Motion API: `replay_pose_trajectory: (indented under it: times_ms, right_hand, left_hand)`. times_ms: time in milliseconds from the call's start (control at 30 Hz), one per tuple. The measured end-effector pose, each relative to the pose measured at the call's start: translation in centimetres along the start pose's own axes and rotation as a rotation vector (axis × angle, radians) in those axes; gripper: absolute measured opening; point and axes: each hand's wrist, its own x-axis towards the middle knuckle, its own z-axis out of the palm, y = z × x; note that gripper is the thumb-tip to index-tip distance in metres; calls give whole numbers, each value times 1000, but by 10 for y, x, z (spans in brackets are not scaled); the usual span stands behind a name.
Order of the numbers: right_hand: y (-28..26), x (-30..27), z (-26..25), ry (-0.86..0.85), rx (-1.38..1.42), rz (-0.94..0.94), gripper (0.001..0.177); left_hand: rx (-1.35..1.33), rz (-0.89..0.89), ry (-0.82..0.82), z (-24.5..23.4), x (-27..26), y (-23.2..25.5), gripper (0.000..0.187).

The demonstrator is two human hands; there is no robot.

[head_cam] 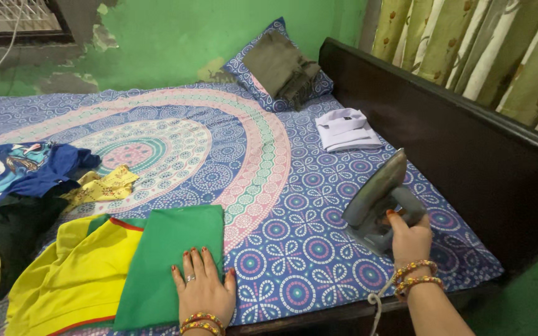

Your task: The person irons a green and yellow shirt and a green cloth on a bed, then folds the green cloth and several shirts.

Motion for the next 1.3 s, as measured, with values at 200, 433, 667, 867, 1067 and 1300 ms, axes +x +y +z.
replay_pose_trajectory:
  times_ms: [200, 433, 667, 867, 1067, 1300]
  right_hand:
    - [-27, -4, -5, 90, -348, -23, 75]
    - [-49, 3, -10, 93, -531, 122, 93]
    - [-71, -2, -18, 130, -612, -256, 101]
    - [-122, -42, -10, 159, -477, -414, 83]
    - [-159, -88, 16, -18, -273, -519, 64]
    - [-114, -111, 35, -340, -214, -143, 40]
  left_hand:
    - [-21, 7, 10, 3, 0, -1, 101]
    - [-70, 1, 52, 23, 0, -3, 101]
    - [-65, -2, -8, 33, -10, 1, 94]
    - [-69, -69, -85, 34, -22, 15, 88]
    - [-12, -98, -276, 26, -13, 25, 75]
    - [-107, -123, -132, 11, -2, 25, 44]
